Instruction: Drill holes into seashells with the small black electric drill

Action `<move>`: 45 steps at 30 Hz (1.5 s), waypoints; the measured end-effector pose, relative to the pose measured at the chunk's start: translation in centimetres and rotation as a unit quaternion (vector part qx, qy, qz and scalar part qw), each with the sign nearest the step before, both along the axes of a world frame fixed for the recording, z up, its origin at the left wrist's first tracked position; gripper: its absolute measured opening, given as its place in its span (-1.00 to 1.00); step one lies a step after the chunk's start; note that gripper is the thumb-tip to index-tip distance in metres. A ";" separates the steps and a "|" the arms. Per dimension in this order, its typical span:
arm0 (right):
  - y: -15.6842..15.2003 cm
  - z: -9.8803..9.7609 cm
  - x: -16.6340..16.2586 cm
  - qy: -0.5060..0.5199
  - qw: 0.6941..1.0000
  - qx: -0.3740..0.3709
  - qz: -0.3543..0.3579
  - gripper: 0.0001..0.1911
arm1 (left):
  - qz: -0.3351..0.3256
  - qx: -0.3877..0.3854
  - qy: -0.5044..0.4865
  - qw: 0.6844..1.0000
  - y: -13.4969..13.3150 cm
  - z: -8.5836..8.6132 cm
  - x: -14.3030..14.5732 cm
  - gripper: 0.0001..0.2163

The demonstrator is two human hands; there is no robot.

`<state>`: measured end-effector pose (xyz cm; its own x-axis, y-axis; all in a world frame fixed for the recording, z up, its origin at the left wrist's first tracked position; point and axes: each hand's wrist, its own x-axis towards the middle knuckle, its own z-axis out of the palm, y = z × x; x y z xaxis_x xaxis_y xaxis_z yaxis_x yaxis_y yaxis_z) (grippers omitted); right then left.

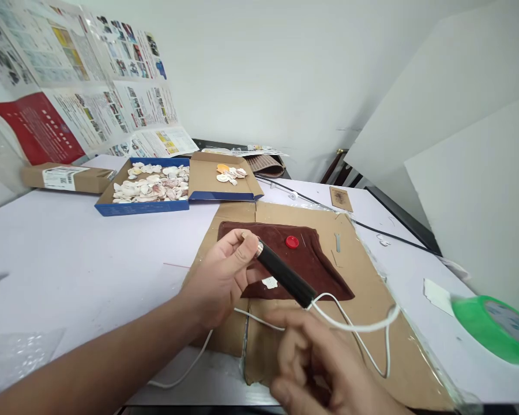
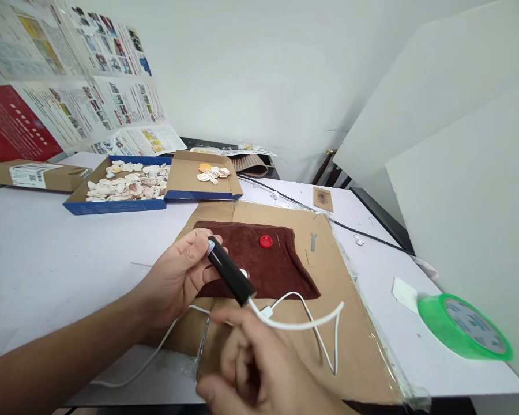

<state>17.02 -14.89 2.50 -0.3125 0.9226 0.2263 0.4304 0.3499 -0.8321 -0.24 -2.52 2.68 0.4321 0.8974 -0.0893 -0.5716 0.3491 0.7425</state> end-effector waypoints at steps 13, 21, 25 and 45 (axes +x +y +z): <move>10.4 5.7 4.2 0.404 0.896 -0.017 -0.185 -0.69 | -0.091 0.434 0.390 0.807 -2.3 -0.9 0.5 -0.68; 12.3 1.0 4.7 0.385 0.856 -0.296 -0.178 -0.70 | -0.076 0.751 0.515 0.406 -4.5 -3.4 2.6 -0.91; 12.2 -1.0 4.9 0.335 0.870 -0.337 -0.134 -0.40 | -0.067 0.753 0.502 0.420 -4.5 -3.6 2.1 -0.84; 11.6 -1.4 5.9 0.160 0.967 -0.187 -0.067 -0.75 | -0.118 0.586 0.556 0.577 1.3 1.8 -1.6 -0.76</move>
